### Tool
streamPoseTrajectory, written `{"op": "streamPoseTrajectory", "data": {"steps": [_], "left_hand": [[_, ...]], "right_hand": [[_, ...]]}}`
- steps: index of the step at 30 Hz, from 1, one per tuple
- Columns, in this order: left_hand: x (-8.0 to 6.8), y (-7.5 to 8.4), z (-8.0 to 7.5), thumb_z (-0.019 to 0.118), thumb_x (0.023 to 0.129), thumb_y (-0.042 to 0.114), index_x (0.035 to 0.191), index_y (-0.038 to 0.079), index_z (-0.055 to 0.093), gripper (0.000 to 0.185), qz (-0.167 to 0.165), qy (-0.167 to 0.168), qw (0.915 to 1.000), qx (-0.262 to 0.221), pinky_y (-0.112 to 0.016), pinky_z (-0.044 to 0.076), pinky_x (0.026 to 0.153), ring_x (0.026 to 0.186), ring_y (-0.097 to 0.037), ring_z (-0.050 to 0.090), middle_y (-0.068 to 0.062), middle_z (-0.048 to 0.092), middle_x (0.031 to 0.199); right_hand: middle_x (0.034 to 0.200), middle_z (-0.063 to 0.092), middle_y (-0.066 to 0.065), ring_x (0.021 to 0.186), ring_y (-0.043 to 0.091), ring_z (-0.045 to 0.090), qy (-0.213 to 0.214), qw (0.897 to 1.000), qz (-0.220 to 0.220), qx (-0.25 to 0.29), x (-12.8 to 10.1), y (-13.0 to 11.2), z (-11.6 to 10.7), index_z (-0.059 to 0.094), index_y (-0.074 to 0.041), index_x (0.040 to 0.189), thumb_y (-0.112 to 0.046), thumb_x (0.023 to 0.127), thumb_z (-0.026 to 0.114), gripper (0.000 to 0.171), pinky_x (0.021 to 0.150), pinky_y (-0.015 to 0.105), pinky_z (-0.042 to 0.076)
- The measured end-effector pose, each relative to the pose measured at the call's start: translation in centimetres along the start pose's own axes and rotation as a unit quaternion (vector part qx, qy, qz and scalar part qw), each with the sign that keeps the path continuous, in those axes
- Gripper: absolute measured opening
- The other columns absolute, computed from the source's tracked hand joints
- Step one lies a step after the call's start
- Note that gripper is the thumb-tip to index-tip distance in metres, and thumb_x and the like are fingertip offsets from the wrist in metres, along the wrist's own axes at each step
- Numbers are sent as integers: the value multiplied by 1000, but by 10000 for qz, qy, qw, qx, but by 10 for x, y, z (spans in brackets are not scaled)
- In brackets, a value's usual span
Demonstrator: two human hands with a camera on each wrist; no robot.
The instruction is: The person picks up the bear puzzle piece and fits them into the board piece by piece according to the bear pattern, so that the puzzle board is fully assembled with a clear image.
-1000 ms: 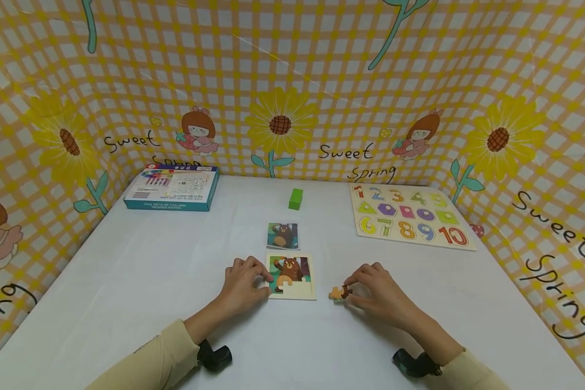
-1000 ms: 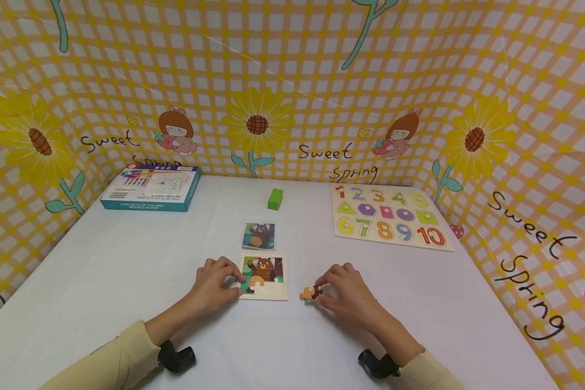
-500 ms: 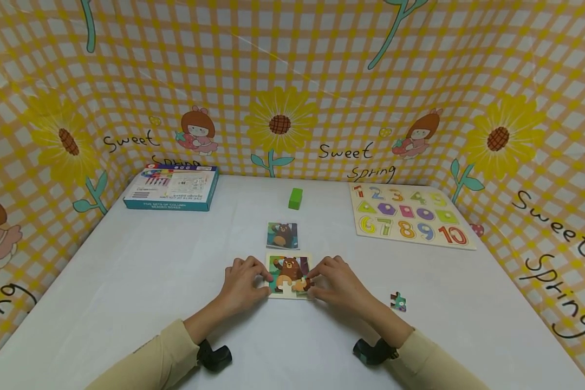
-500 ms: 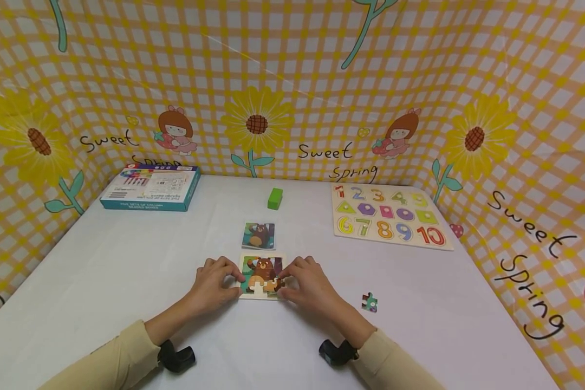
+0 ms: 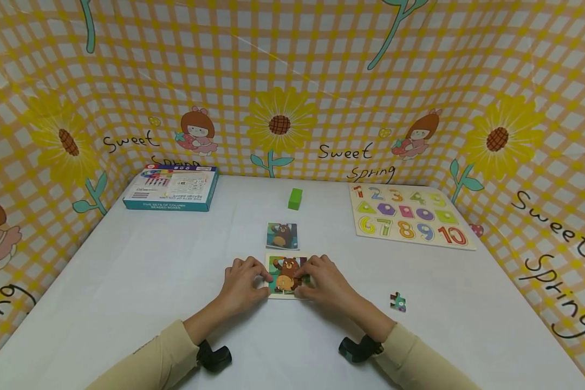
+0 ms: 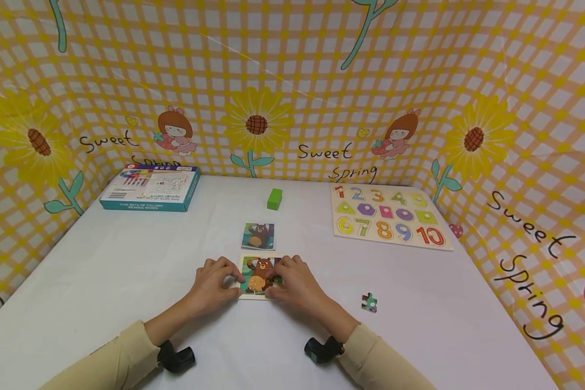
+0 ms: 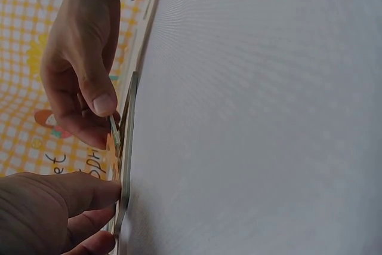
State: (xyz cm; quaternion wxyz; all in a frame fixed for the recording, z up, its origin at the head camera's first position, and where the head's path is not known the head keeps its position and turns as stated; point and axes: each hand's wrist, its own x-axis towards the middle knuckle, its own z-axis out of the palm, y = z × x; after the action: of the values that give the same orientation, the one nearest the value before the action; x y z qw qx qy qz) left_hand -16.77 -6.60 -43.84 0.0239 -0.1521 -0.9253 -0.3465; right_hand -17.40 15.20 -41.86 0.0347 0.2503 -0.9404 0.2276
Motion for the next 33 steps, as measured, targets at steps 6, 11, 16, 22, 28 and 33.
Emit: {"op": "streamPoseTrajectory", "data": {"steps": [6,11,16,22,28,33], "left_hand": [[-1,1,-1,73,73,18,82,19,69,10,19,-3,10000,29,-46,30,82,96,-22,42,1,56,99],[-1,2,-1,73,73,18,82,19,68,10,21,-2,10000,38,-46,30,82,96,-22,41,1,56,99],[-1,2,-1,73,73,17,82,18,69,10,28,-2,9999,128,-45,30,82,96,-21,41,1,56,99],[0,3,0,73,73,18,82,18,69,10,70,10,9998,195,-45,29,83,97,-21,40,0,55,98],[2,8,2,73,72,20,84,18,70,12,229,99,9996,151,-45,30,83,94,-21,39,-1,56,97],[4,13,6,73,72,22,84,20,70,12,320,87,9994,92,-42,29,81,94,-20,39,-1,56,98]], "right_hand": [[92,58,-2,85,12,40,-95,9998,69,-167,1,-2,1,71,-18,93,-27,72,79,24,74,29,34],[93,57,-4,86,12,39,-176,9990,93,-401,1,-2,3,71,-20,92,-29,72,79,24,75,29,34],[92,56,-5,86,12,39,-178,9987,81,-464,0,-2,3,71,-20,92,-30,72,79,24,76,30,35],[92,56,-5,87,12,40,-171,9985,19,-521,-1,-2,2,71,-20,94,-29,72,79,25,77,31,35],[91,56,-4,85,12,40,-173,9984,-10,-535,-1,-3,1,70,-19,91,-28,71,80,24,76,30,35],[91,57,-4,85,12,40,-166,9983,-43,-554,0,-3,1,70,-19,90,-28,71,80,24,76,30,34]]}}
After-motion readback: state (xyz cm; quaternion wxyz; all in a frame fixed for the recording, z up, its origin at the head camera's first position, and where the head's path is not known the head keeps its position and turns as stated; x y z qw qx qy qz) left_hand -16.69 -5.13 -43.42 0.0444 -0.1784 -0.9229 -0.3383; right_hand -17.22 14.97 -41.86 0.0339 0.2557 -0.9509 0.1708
